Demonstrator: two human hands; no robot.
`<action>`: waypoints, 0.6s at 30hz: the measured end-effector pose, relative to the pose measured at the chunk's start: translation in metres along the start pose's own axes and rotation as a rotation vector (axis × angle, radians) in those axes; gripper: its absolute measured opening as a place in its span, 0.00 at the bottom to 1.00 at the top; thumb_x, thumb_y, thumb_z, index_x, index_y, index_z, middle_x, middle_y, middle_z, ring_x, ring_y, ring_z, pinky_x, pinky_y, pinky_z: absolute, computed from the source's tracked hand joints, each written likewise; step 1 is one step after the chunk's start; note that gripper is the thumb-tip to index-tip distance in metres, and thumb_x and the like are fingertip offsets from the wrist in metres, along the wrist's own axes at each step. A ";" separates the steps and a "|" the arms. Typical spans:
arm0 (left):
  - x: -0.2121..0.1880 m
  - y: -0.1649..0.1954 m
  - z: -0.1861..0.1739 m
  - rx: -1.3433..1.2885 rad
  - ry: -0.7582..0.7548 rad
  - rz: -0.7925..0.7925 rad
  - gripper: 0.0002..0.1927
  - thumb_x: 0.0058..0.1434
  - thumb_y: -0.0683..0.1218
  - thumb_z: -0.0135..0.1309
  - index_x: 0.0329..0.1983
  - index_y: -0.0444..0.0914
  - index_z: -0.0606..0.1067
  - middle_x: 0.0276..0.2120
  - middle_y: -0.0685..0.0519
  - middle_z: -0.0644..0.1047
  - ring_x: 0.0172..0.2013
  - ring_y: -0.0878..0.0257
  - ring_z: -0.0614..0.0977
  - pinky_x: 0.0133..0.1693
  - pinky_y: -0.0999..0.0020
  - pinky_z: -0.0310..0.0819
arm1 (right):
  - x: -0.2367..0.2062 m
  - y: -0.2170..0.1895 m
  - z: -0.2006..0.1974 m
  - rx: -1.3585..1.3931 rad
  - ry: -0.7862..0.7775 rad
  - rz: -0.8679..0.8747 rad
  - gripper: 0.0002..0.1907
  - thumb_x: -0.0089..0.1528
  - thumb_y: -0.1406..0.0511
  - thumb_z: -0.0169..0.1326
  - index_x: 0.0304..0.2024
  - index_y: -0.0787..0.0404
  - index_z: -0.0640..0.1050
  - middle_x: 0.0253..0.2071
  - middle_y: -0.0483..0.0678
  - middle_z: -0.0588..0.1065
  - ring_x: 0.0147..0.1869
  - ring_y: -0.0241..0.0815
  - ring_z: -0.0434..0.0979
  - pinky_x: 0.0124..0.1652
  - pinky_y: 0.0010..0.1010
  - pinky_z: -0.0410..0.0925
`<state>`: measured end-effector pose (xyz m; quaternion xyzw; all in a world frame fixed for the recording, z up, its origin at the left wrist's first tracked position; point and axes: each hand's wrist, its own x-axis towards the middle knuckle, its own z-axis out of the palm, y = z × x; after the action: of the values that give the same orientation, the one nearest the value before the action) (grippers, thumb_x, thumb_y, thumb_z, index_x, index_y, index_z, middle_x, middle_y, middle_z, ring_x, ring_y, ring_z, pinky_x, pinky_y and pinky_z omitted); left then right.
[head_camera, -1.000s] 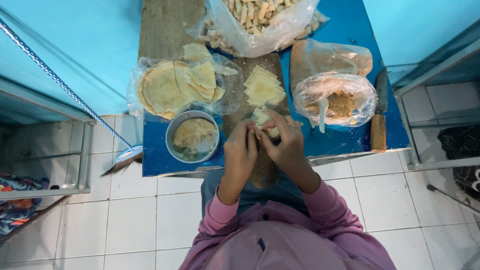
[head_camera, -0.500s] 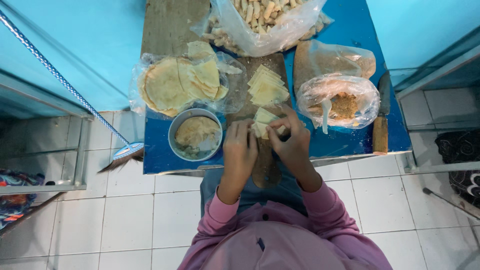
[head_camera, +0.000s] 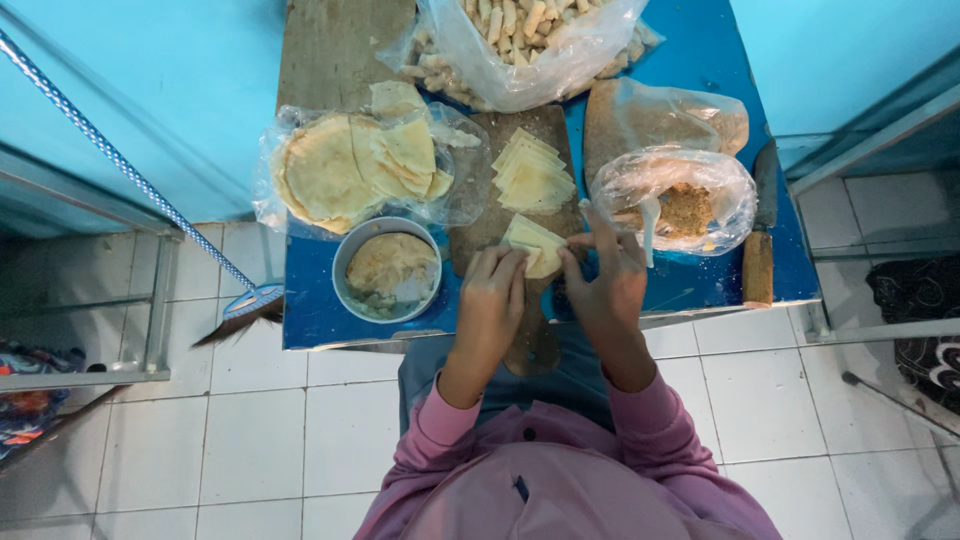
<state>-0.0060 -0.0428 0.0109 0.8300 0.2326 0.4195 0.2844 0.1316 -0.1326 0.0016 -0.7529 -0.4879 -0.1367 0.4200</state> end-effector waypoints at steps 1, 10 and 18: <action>0.000 0.000 0.000 -0.003 -0.002 -0.001 0.08 0.63 0.35 0.56 0.45 0.31 0.78 0.41 0.43 0.77 0.44 0.44 0.79 0.45 0.54 0.73 | -0.001 0.002 -0.001 -0.018 -0.022 0.010 0.33 0.55 0.72 0.67 0.63 0.65 0.73 0.38 0.46 0.81 0.45 0.50 0.77 0.49 0.42 0.69; 0.001 0.001 -0.002 0.000 -0.005 0.012 0.09 0.64 0.35 0.56 0.47 0.31 0.78 0.41 0.43 0.77 0.43 0.45 0.79 0.45 0.54 0.73 | -0.003 0.003 0.013 -0.015 -0.019 0.037 0.34 0.57 0.76 0.61 0.66 0.68 0.68 0.35 0.48 0.77 0.47 0.51 0.75 0.51 0.45 0.67; 0.001 0.002 -0.005 0.002 -0.039 0.034 0.11 0.62 0.34 0.56 0.48 0.32 0.78 0.43 0.43 0.76 0.45 0.45 0.78 0.47 0.55 0.73 | -0.002 -0.007 0.009 0.247 -0.023 0.070 0.36 0.63 0.78 0.58 0.72 0.68 0.62 0.42 0.50 0.76 0.44 0.43 0.78 0.44 0.32 0.73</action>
<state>-0.0092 -0.0421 0.0155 0.8423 0.2134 0.4076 0.2809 0.1225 -0.1255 -0.0016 -0.7135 -0.4793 -0.0525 0.5083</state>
